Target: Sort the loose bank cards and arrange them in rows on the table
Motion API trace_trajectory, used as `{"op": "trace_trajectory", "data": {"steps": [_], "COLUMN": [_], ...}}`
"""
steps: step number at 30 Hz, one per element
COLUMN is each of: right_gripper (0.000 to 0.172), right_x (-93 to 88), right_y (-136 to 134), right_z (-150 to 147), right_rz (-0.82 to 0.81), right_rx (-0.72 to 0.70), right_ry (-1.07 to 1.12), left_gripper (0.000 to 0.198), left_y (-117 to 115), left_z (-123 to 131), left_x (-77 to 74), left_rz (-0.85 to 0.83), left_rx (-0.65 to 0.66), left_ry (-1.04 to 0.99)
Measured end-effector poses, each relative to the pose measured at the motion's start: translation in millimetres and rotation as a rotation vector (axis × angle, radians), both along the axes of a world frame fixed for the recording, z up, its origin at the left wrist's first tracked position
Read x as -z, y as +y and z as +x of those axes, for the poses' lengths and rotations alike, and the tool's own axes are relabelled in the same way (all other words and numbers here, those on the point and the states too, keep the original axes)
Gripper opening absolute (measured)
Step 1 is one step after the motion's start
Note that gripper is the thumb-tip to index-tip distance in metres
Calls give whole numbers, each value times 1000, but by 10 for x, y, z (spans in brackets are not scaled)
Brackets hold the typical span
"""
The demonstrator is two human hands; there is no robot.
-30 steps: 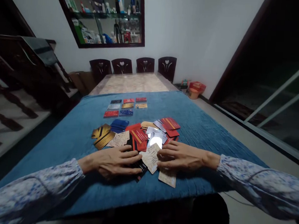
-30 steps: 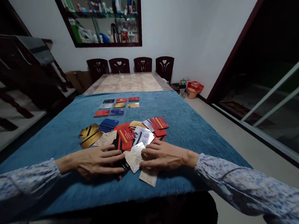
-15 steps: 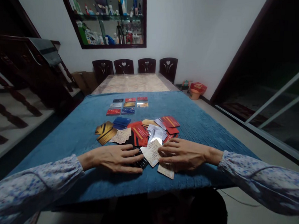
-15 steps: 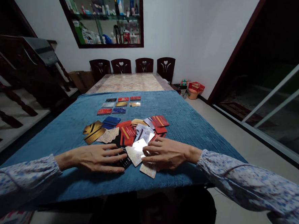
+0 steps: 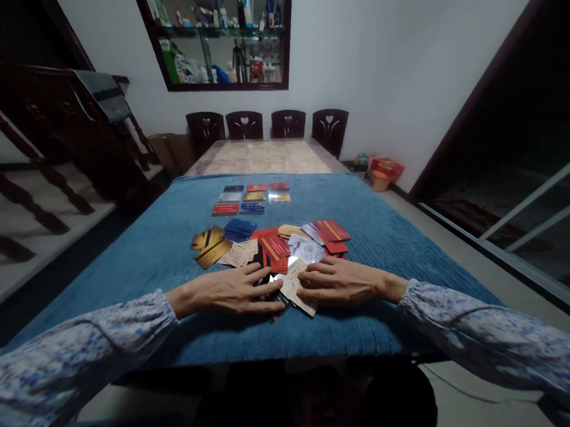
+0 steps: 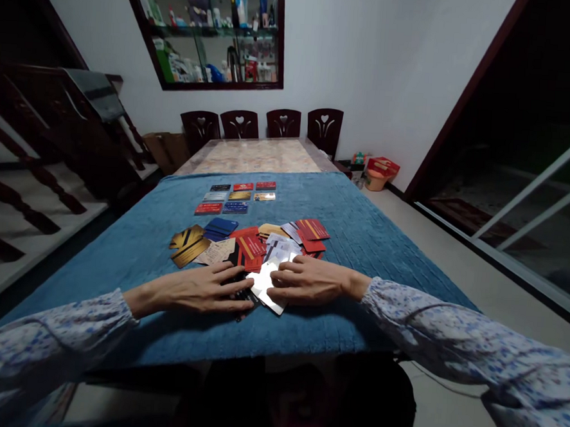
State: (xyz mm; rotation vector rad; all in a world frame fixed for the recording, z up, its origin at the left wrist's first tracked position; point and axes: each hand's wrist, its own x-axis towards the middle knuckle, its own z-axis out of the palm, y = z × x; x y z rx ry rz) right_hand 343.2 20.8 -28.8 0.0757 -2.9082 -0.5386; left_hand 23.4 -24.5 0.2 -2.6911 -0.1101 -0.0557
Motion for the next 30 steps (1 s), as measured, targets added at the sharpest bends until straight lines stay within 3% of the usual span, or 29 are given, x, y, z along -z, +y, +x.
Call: {"op": "trace_trajectory", "data": {"steps": [12,23,30], "right_gripper": [50,38,30], "right_x": [30,167,231], "right_y": [43,217,513], "right_z": [-79,-159,-174], "right_rz": [-205,-14,-33], "right_rx": [109,100,205], "right_ry": [-8,176,301], "left_gripper": [53,46,41], "left_y": [86,307,570], "left_z": [31,71,178], "left_x": [112,169,302], "left_rz": [22,48,-7], "left_rx": [-180,-45,-104], "left_ry": [-4,-60,-232]}}
